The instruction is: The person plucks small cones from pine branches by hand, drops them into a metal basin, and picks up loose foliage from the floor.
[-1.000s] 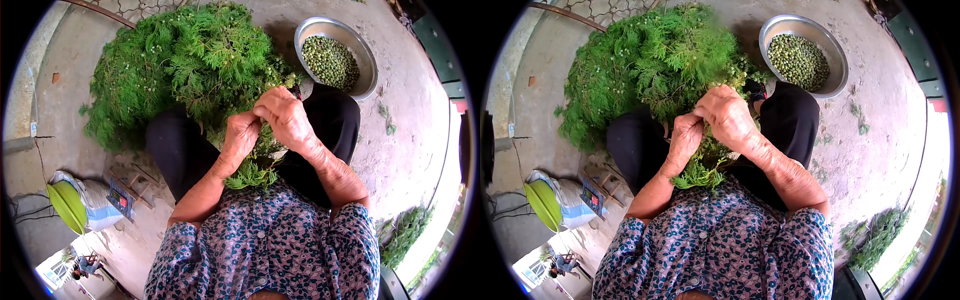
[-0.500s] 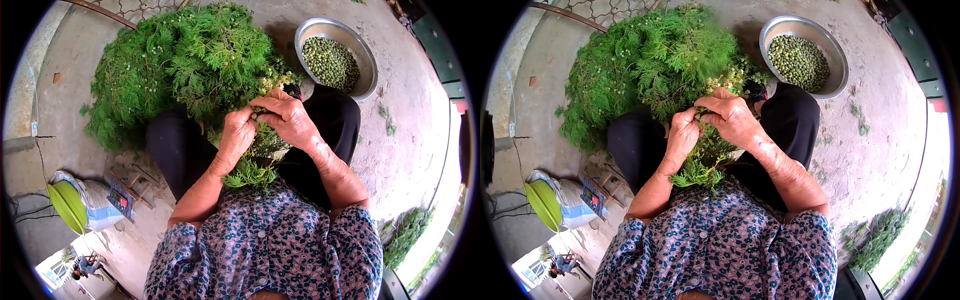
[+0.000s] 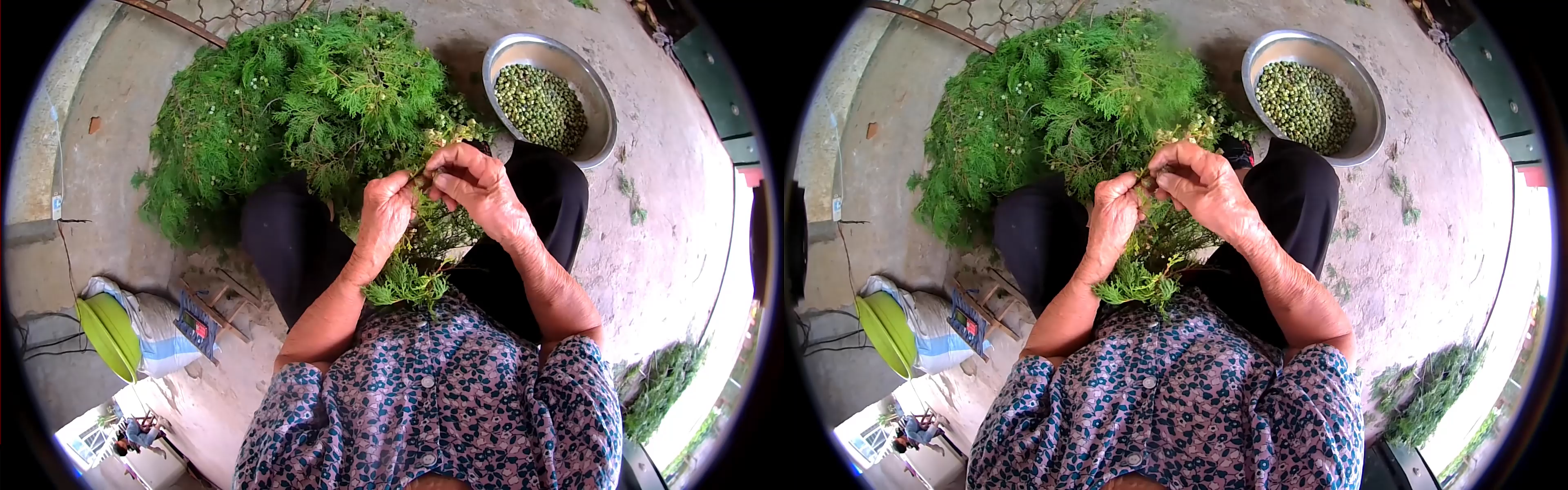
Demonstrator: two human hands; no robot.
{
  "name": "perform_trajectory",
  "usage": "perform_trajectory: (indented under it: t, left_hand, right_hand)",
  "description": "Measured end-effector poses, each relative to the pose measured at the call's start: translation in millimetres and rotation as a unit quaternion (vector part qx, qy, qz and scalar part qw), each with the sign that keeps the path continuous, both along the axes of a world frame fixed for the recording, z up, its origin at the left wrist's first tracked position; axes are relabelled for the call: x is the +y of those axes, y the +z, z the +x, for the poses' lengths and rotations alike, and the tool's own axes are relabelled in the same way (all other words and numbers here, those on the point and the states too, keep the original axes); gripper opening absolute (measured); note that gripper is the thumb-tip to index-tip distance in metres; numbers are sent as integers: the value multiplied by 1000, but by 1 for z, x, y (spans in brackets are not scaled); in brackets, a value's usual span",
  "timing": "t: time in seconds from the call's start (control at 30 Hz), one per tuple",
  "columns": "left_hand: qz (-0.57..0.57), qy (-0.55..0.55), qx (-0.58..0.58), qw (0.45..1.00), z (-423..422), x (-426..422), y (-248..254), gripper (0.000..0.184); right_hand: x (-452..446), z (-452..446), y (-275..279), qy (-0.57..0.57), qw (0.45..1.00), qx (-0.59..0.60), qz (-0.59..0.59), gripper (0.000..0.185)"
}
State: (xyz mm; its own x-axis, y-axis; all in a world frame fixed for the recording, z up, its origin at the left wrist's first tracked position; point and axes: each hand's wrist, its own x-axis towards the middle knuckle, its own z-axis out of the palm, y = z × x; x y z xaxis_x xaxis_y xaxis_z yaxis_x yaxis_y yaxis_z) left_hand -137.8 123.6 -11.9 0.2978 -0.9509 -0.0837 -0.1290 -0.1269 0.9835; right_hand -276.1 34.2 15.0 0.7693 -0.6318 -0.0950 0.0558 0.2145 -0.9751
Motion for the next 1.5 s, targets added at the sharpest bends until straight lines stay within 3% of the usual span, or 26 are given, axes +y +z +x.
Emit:
perform_trajectory:
  t: [0.03, 0.1, 0.13, 0.27, 0.3, 0.4, 0.43, 0.5, 0.53, 0.6, 0.63, 0.7, 0.73, 0.8, 0.83, 0.93, 0.97, 1.0, 1.07, 1.1, 1.27, 1.3, 1.37, 1.43, 1.47, 1.5]
  left_hand:
    - [24, 14, 2, 1000, 1, 0, 0, 15]
    - [49, 28, 5, 998, 0, 1, 0, 15]
    - [17, 35, -5, 999, -2, 0, -1, 16]
    - [-27, 20, -27, 999, -3, -1, -3, 16]
    - [-27, 19, -27, 999, -1, -1, -5, 16]
    - [-45, -17, 49, 998, 1, 2, -6, 14]
    - [5, 11, 78, 997, -1, 2, 5, 11]
    - [54, 40, 107, 992, -1, 2, 6, 14]
    - [53, 40, 111, 992, 1, 3, -2, 14]
    - [27, 49, 121, 991, 1, 3, -7, 12]
    - [28, 49, 121, 991, 1, 3, -7, 12]
    - [21, 43, 186, 981, 3, 4, -7, 14]
    - [57, 58, 181, 980, 3, 4, -5, 16]
    - [46, 65, 204, 976, 2, 4, -7, 16]
    - [35, 77, 225, 971, 2, 4, -9, 17]
    - [10, 94, 247, 964, 0, 4, -12, 17]
    - [-2, 99, 257, 961, -1, 3, -13, 17]
    - [-11, 104, 261, 960, -2, 4, -11, 17]
    - [-13, 117, 260, 958, 0, 4, -17, 17]
    - [-18, 130, 260, 957, 2, 4, -20, 17]
    - [-9, 151, 279, 948, 4, 5, -18, 18]
    - [-9, 152, 280, 948, 5, 5, -19, 18]
    - [-11, 159, 292, 943, 5, 5, -18, 16]
    - [-8, 170, 306, 937, 4, 4, -15, 16]
    - [-6, 180, 319, 931, 5, 4, -14, 16]
    - [-5, 181, 318, 931, 5, 4, -14, 16]
  right_hand:
    - [1, 1, -2, 1, 1000, 0, 0, 14]
    - [4, 6, -9, -42, 975, 7, -220, 17]
    - [6, 8, -3, -35, 967, 19, -251, 23]
    - [8, 15, -9, -84, 925, 44, -368, 17]
    - [7, 14, -10, -84, 925, 44, -369, 17]
    - [7, 14, -13, -57, 980, 19, -191, 6]
    - [1, 8, -6, -33, 998, 34, -30, 7]
    - [-10, 1, 2, -109, 993, -38, 9, 8]
    - [-18, -2, 5, -172, 980, -33, -99, 7]
    - [-41, -12, 15, -287, 894, -22, -343, 7]
    - [-57, -18, 21, -335, 815, -16, -472, 11]
    - [-94, -38, 31, -428, 612, 130, -652, 22]
    - [-114, -45, 25, -429, 611, 132, -653, 22]
    - [-140, -51, 18, -461, 492, 312, -670, 28]
    - [-139, -52, 19, -461, 491, 311, -671, 28]
    - [-111, -39, 24, -298, 802, 283, -434, 28]
    - [-106, -35, 5, -256, 820, 142, -491, 25]
    - [-79, -24, 15, -210, 883, 172, -384, 21]
    - [-57, -12, -14, -224, 915, 104, -320, 14]
    - [-42, -8, -20, -222, 952, 102, -184, 14]
    - [-4, -8, -72, -273, 943, 135, 136, 38]
    - [0, -5, -77, -286, 934, 196, 83, 42]
    - [11, -6, -81, -234, 940, 216, 123, 51]
    - [24, -12, -101, -115, 939, 285, -154, 60]
    - [26, -12, -103, -33, 923, 335, -187, 62]
    - [26, -1, -91, -65, 934, 345, -60, 61]
